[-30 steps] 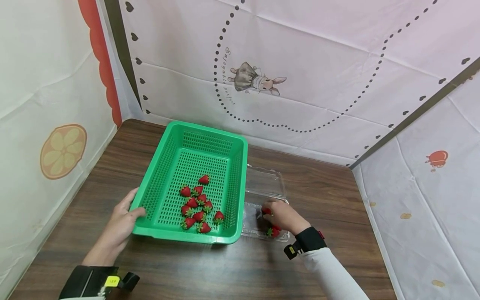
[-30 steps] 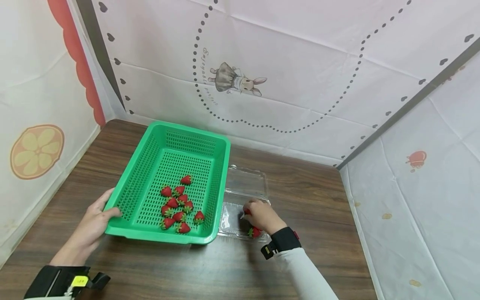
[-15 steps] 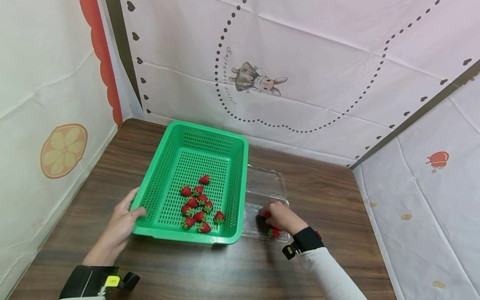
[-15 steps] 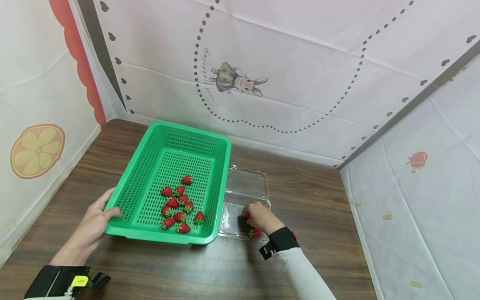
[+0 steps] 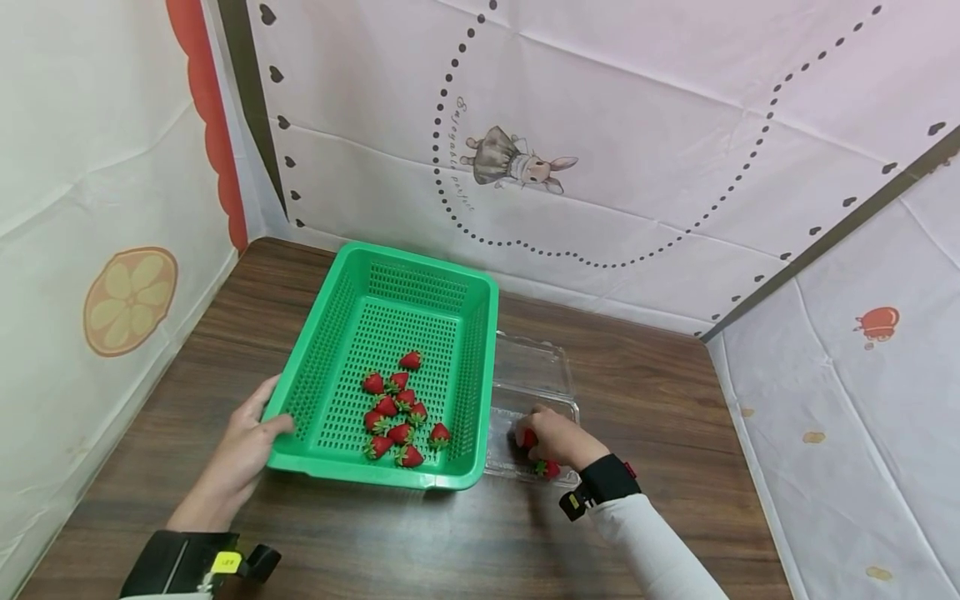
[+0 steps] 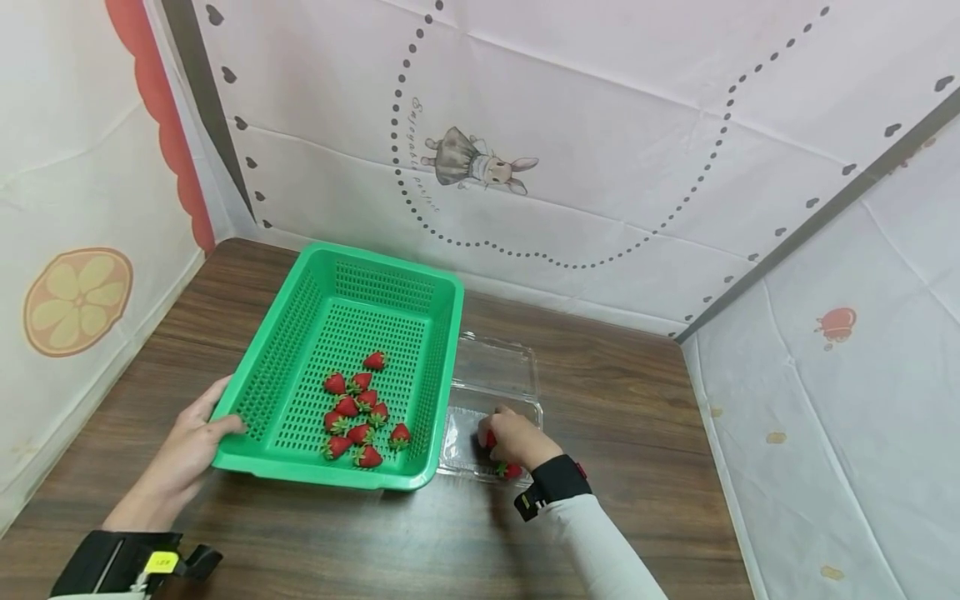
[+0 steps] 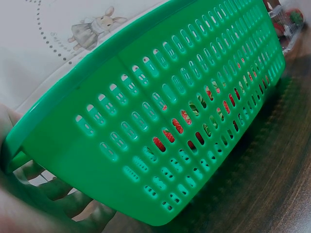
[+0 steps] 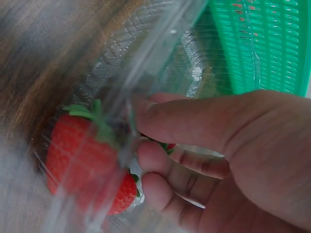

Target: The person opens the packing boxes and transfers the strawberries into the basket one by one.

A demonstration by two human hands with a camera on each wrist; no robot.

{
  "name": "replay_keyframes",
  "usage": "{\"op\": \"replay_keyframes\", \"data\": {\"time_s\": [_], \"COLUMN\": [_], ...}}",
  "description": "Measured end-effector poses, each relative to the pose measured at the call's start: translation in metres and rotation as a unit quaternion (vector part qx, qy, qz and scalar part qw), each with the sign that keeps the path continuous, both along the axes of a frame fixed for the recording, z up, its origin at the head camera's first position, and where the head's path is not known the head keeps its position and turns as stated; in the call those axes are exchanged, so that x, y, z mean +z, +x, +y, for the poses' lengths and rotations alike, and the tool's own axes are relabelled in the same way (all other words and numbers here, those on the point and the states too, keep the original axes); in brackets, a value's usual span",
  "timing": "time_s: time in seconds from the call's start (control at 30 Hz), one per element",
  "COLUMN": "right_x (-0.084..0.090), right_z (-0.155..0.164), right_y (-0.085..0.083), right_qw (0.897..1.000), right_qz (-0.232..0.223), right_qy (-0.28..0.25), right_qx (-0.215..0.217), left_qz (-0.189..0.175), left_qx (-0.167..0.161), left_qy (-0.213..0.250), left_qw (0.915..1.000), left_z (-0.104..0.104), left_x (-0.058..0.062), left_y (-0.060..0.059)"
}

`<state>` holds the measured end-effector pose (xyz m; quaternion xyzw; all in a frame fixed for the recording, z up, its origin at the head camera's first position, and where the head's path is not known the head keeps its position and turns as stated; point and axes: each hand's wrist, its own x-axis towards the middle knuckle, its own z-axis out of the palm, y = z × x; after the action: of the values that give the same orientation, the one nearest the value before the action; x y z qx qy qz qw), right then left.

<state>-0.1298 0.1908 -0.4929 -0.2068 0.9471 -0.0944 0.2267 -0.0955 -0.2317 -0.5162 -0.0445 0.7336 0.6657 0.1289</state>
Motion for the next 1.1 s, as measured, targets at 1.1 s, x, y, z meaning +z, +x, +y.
{"op": "replay_keyframes", "data": {"time_s": [1.1], "right_x": [0.075], "right_z": [-0.025], "right_y": [-0.002], "right_qw": [0.997], "right_qz": [-0.033], "right_qy": [-0.034], "right_qx": [0.064], "left_qz": [-0.002], "left_qx": [-0.005], "left_qy": [-0.008], "left_qw": [1.0000], "left_z": [-0.001], "left_x": [0.000], "left_y": [-0.001]}}
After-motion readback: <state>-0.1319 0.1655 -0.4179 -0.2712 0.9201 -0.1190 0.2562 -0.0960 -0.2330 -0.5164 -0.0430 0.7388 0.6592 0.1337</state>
